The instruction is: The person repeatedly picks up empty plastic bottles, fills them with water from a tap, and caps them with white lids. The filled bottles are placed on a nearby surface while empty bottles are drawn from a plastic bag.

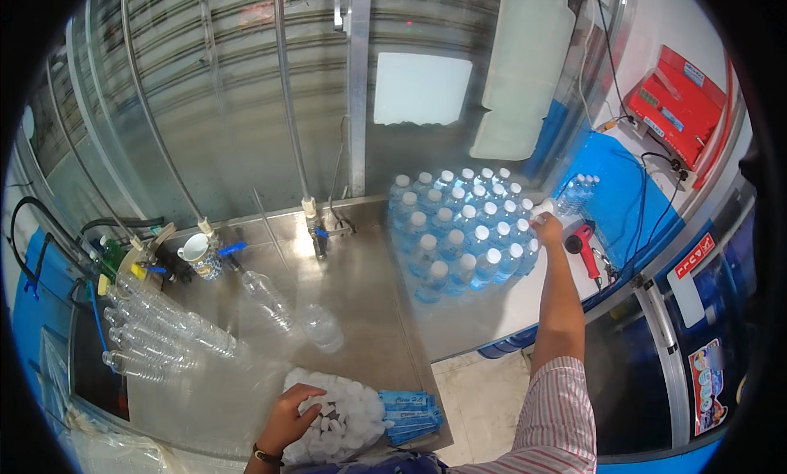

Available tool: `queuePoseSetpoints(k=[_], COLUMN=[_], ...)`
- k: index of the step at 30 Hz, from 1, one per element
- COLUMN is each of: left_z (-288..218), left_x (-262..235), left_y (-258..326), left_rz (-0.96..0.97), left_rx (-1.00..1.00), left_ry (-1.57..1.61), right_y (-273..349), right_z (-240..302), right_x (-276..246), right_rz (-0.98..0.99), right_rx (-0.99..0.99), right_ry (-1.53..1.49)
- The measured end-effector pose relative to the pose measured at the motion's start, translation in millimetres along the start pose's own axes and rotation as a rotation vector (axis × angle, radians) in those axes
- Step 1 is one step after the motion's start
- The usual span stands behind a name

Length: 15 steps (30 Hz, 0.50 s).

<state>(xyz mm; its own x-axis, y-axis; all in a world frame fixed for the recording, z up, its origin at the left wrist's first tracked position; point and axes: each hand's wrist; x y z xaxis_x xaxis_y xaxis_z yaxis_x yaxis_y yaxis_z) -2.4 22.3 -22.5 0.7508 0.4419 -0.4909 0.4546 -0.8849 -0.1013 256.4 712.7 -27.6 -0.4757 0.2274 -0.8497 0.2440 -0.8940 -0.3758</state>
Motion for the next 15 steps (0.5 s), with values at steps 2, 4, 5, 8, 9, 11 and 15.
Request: queuePoseSetpoints(k=[2,4,5,8,9,11,15], left_z=[1.0,3.4,4.9,11.3,13.8,18.8,27.6], left_x=[-1.6,-3.4,-5.0,-9.3,-10.4,-12.7,-20.8], left_y=[3.0,6.1,7.8,11.4,12.8,14.2,19.9], left_rz=[-0.030,-0.046,-0.050,-0.060,-0.077,-0.075,-0.060], left_rx=[0.021,-0.003,-0.014,0.034,0.053,0.063,0.030], left_ry=[-0.020,-0.009,-0.009,-0.029,-0.043,-0.082,-0.153], right_y=[-9.7,-6.4,2.3,61.6,94.5,186.3,363.7], right_z=[2.0,18.4,31.7,108.7,138.5,197.1,286.5], right_x=[-4.9,-21.0,-35.0,-70.1,-80.6,-83.8,-69.5], right_rz=[0.116,0.098,0.098,-0.291,-0.318,0.007,0.793], right_rx=[-0.025,-0.042,0.011,-0.215,-0.358,-0.477,-0.866], right_ry=[0.051,0.151,0.248,0.008,-0.240,-0.614,-0.735])
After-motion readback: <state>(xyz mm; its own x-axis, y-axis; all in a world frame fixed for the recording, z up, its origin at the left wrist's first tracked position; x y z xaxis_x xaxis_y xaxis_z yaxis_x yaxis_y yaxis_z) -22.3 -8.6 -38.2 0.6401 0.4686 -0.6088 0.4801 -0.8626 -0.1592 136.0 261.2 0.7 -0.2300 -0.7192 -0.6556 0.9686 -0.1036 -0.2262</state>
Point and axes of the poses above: each hand's wrist, its own y-axis away from the middle knuckle, its own x-axis out of the palm, z = x × y, and after that the axes turned 1 degree about y, right-handed
